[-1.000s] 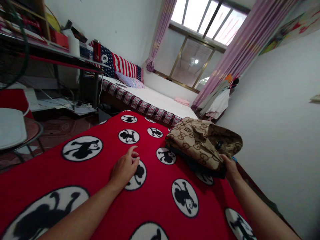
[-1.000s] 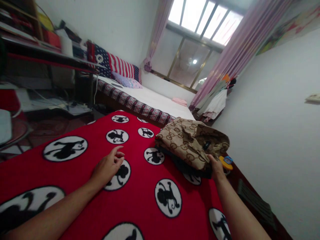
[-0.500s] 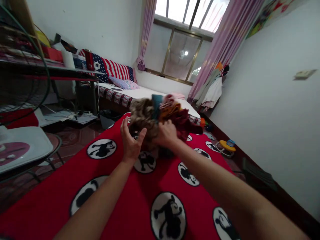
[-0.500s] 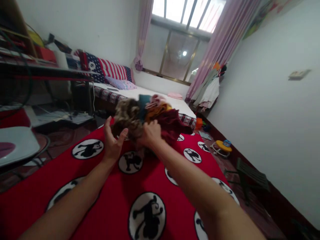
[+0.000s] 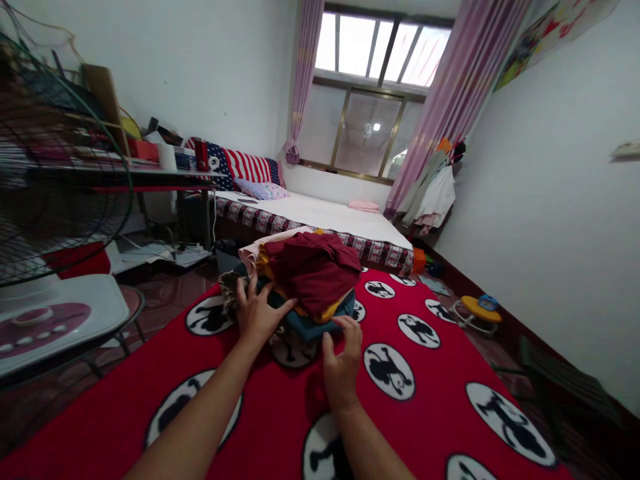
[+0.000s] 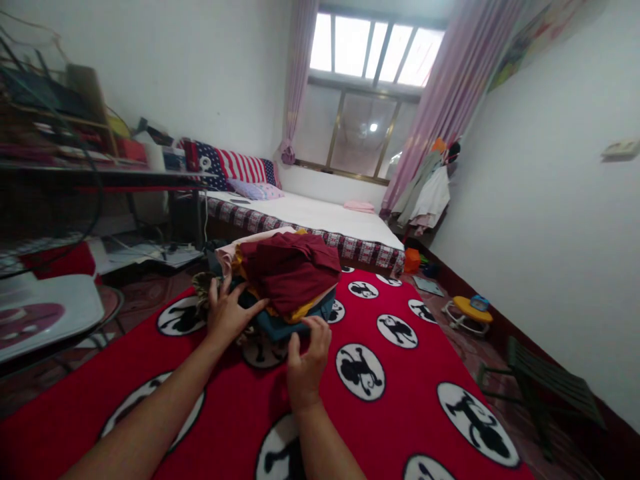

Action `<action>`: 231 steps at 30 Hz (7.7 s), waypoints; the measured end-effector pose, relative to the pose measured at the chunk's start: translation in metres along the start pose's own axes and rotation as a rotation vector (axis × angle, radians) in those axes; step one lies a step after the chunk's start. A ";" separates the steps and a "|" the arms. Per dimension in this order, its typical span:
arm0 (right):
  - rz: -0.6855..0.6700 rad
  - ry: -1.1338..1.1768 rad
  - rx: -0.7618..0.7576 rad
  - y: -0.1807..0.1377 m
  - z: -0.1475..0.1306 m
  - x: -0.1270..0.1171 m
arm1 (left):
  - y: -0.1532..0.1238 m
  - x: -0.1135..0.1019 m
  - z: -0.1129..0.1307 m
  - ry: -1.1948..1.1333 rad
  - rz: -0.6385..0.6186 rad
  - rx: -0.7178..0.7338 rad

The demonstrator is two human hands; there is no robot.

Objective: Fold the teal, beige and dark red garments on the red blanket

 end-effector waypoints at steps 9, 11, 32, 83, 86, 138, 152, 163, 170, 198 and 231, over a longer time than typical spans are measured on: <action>0.004 0.401 0.674 0.012 0.087 0.003 | -0.051 -0.004 0.059 0.120 -0.081 0.351; -0.036 0.451 0.693 0.012 0.087 0.002 | -0.053 0.008 0.059 0.169 -0.171 0.421; -0.089 0.579 0.659 0.004 0.094 0.009 | 0.075 0.020 -0.027 0.220 -0.214 0.488; -0.544 0.360 0.473 -0.046 0.066 -0.079 | 0.065 -0.011 -0.031 0.276 -0.512 0.585; -0.484 0.389 0.498 -0.043 0.065 -0.076 | 0.090 -0.026 0.002 0.363 -0.625 0.547; 0.080 0.211 0.368 0.001 0.097 -0.136 | -0.207 -0.013 0.138 -0.606 -1.773 0.529; -1.025 -0.147 0.209 -0.005 0.027 -0.118 | -0.077 -0.017 0.024 0.250 -0.546 0.074; -0.860 -0.362 0.085 -0.013 0.003 -0.102 | -0.092 -0.001 0.072 0.017 -1.001 0.431; -0.111 0.390 0.444 0.051 0.038 -0.192 | -0.008 -0.021 0.134 -0.310 -0.709 0.499; 0.219 -0.167 0.187 0.054 0.026 -0.219 | 0.049 -0.106 -0.044 -0.330 0.012 -0.148; -0.986 -0.086 0.406 0.001 0.006 -0.158 | -0.063 -0.046 0.062 -0.299 -1.341 0.239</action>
Point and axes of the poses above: each hand's wrist, its own y-axis towards the middle knuckle, its own x-axis out of the palm, z = x × y, the point moved 5 cm from there along y, towards the middle knuckle, and after that the axes turned 3 degrees about -y, right-handed, at the moved point
